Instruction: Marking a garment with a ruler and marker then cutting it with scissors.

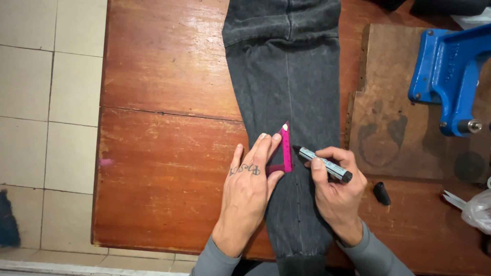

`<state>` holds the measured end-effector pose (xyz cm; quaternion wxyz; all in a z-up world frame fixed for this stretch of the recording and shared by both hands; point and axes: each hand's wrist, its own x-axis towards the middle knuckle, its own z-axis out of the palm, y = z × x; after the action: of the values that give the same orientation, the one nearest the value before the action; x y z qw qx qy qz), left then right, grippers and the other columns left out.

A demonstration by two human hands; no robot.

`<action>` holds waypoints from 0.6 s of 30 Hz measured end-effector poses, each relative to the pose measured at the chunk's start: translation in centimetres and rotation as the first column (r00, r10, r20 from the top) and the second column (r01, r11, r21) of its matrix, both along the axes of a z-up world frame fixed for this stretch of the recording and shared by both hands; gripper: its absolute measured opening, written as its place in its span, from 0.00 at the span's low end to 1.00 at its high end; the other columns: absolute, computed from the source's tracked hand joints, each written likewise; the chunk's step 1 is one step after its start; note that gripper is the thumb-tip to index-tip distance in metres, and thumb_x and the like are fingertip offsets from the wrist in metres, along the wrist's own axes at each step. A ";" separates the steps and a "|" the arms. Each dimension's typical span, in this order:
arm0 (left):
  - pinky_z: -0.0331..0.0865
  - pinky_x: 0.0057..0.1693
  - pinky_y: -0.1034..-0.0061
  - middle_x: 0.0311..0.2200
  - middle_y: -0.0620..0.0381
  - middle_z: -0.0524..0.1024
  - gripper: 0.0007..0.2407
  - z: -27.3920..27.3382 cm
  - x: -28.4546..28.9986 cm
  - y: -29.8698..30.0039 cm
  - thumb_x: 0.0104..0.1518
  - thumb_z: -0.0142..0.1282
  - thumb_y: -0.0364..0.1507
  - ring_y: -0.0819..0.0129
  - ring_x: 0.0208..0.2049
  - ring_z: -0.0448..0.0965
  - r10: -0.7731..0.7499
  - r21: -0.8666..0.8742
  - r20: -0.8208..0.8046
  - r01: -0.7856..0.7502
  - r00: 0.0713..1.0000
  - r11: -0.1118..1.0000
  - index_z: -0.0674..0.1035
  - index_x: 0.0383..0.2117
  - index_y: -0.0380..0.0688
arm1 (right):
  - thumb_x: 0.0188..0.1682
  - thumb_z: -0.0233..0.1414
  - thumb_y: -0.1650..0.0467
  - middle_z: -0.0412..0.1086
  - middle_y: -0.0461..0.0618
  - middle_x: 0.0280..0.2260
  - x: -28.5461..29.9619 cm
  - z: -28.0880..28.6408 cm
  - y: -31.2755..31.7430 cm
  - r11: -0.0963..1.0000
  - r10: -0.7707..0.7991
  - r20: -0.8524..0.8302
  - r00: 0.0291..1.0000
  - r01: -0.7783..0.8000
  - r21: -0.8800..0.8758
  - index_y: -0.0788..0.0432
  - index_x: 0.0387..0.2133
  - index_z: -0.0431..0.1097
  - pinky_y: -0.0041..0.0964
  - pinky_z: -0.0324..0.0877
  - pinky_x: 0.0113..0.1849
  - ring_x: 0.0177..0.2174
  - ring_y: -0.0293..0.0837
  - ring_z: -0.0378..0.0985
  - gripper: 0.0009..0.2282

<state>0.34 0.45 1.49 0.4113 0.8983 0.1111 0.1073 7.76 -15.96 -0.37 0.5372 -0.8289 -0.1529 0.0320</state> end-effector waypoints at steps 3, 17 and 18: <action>0.58 0.68 0.51 0.61 0.54 0.74 0.28 0.0 0.0 0.0 0.56 0.62 0.25 0.53 0.65 0.70 -0.004 0.002 0.004 0.004 1.000 1.000 0.64 0.64 0.35 | 0.56 0.54 0.74 0.77 0.51 0.31 0.1 0.0 0.0 1.000 0.003 0.007 1.000 -0.003 -0.019 0.66 0.42 0.68 0.27 0.75 0.35 0.32 0.36 0.81 0.07; 0.58 0.69 0.51 0.61 0.54 0.73 0.29 -0.1 -0.1 0.0 0.56 0.62 0.26 0.54 0.65 0.70 -0.007 0.004 0.016 0.007 1.000 1.000 0.63 0.64 0.36 | 0.58 0.54 0.72 0.75 0.54 0.33 -0.6 -1.2 -1.7 0.994 -0.060 -0.075 0.995 0.067 0.090 0.66 0.45 0.68 0.29 0.74 0.37 0.33 0.37 0.80 0.08; 0.58 0.69 0.50 0.61 0.55 0.73 0.29 0.1 -0.2 0.0 0.56 0.62 0.26 0.55 0.66 0.70 -0.011 0.022 0.022 0.011 1.000 1.000 0.64 0.64 0.37 | 0.60 0.52 0.72 0.76 0.55 0.36 -0.7 -1.0 -2.0 0.981 -0.071 -0.063 0.995 0.081 0.176 0.66 0.48 0.66 0.30 0.74 0.39 0.34 0.38 0.79 0.08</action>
<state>0.12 0.47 1.55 0.4030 0.9022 0.1006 0.1161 7.05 -17.97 -1.33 0.6142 -0.7814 -0.1080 0.0212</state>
